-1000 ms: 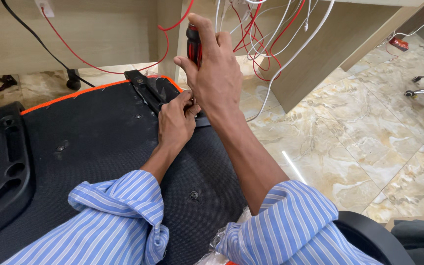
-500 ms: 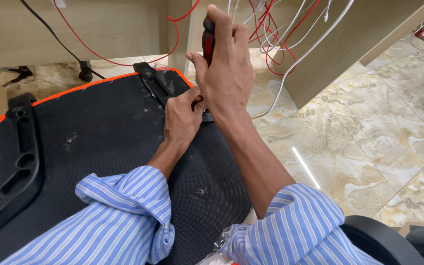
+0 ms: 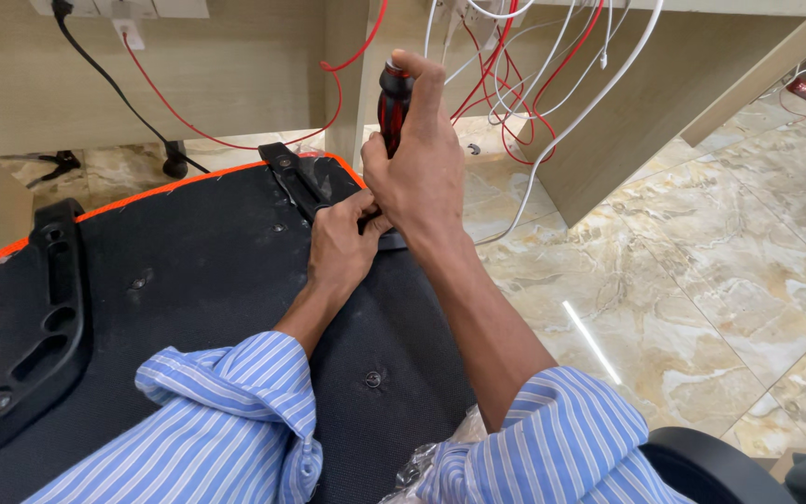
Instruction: The person uses a screwdriver to tighten a screw on the underside of an orange and black chair seat. The hands remain in view throughout, and the screwdriver is used continuously to secure the fastener.
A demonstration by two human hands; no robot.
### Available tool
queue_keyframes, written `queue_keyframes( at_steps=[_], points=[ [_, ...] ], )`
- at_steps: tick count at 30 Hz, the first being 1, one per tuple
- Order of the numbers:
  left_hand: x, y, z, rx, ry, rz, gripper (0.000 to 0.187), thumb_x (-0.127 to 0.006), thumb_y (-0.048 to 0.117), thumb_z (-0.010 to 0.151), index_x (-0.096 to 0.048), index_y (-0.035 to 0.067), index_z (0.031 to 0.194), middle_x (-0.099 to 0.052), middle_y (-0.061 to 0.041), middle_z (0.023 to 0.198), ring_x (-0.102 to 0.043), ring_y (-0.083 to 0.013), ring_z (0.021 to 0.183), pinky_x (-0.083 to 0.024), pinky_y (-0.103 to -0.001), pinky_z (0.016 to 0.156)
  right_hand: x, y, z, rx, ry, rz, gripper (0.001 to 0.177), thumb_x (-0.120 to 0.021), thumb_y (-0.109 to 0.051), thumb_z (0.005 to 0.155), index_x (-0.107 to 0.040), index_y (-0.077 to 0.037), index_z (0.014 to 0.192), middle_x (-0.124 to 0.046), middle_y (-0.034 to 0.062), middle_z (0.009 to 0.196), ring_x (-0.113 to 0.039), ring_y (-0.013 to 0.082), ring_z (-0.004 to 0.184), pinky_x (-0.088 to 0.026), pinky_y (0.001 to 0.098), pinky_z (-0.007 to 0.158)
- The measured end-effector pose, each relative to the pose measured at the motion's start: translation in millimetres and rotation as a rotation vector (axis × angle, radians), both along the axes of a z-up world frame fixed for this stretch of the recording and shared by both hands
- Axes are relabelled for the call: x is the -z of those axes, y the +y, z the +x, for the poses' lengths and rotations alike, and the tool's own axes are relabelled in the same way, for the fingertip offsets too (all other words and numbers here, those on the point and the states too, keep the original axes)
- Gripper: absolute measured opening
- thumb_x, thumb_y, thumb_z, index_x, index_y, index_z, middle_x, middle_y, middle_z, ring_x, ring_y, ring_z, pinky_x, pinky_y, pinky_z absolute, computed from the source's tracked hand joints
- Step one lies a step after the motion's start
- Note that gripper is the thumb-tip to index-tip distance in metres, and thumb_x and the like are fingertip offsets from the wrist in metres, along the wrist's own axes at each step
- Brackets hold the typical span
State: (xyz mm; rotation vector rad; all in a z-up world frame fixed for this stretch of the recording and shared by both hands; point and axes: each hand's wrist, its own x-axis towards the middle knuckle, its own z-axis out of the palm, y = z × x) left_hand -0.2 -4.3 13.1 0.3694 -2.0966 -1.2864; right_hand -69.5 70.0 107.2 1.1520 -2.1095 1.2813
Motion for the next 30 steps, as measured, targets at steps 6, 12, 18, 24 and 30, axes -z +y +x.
queue_keyframes(
  at_steps=[6, 12, 18, 24, 30],
  points=[
    [0.3, -0.6, -1.3, -0.04, -0.053, -0.046, 0.018, -0.077, 0.014, 0.087, -0.072, 0.002, 0.1, -0.077, -0.014, 0.089, -0.076, -0.0275, 0.075, -0.056, -0.037, 0.069, 0.6, -1.6, 8.8, 0.134, 0.147, -0.019, 0.068, -0.083, -0.017, 0.087, -0.04, -0.019, 0.14, -0.062, 0.0111, 0.123, -0.069, 0.0361, 0.108, -0.055, 0.0474, 0.083],
    [2.6, 0.0, -1.6, -0.029, -0.021, -0.039, 0.017, -0.076, 0.013, 0.089, -0.073, 0.002, 0.101, -0.078, -0.013, 0.091, -0.078, -0.0252, 0.081, -0.059, -0.036, 0.074, 0.4, -1.5, 9.6, 0.16, 0.112, 0.004, 0.069, -0.081, -0.012, 0.087, -0.038, -0.019, 0.14, -0.061, 0.012, 0.123, -0.069, 0.0361, 0.106, -0.056, 0.0474, 0.078],
    [1.9, 2.5, 1.1, 0.022, 0.037, -0.038, 0.018, -0.072, 0.009, 0.088, -0.074, 0.004, 0.106, -0.079, -0.011, 0.093, -0.079, -0.0222, 0.085, -0.059, -0.034, 0.078, 2.7, 4.3, 7.6, 0.158, 0.146, -0.025, 0.07, -0.08, -0.011, 0.087, -0.036, -0.019, 0.141, -0.062, 0.0124, 0.122, -0.068, 0.0374, 0.109, -0.055, 0.0485, 0.082],
    [0.8, 4.0, 1.9, 0.03, 0.03, -0.023, 0.018, -0.074, 0.009, 0.088, -0.074, 0.004, 0.106, -0.079, -0.012, 0.092, -0.078, -0.0219, 0.083, -0.058, -0.033, 0.076, 4.2, 7.3, 4.9, 0.147, 0.147, -0.045, 0.069, -0.075, -0.005, 0.086, -0.033, -0.018, 0.14, -0.063, 0.0151, 0.124, -0.069, 0.0401, 0.105, -0.056, 0.0493, 0.078],
    [2.4, 2.6, 1.3, 0.008, 0.038, -0.06, 0.017, -0.073, 0.01, 0.09, -0.073, 0.003, 0.105, -0.078, -0.012, 0.09, -0.077, -0.0227, 0.08, -0.057, -0.035, 0.073, 1.4, 6.9, 3.1, 0.102, 0.081, -0.016, 0.07, -0.069, -0.002, 0.083, -0.03, -0.02, 0.138, -0.067, 0.0161, 0.113, -0.073, 0.0416, 0.085, -0.055, 0.0524, 0.067]
  ],
)
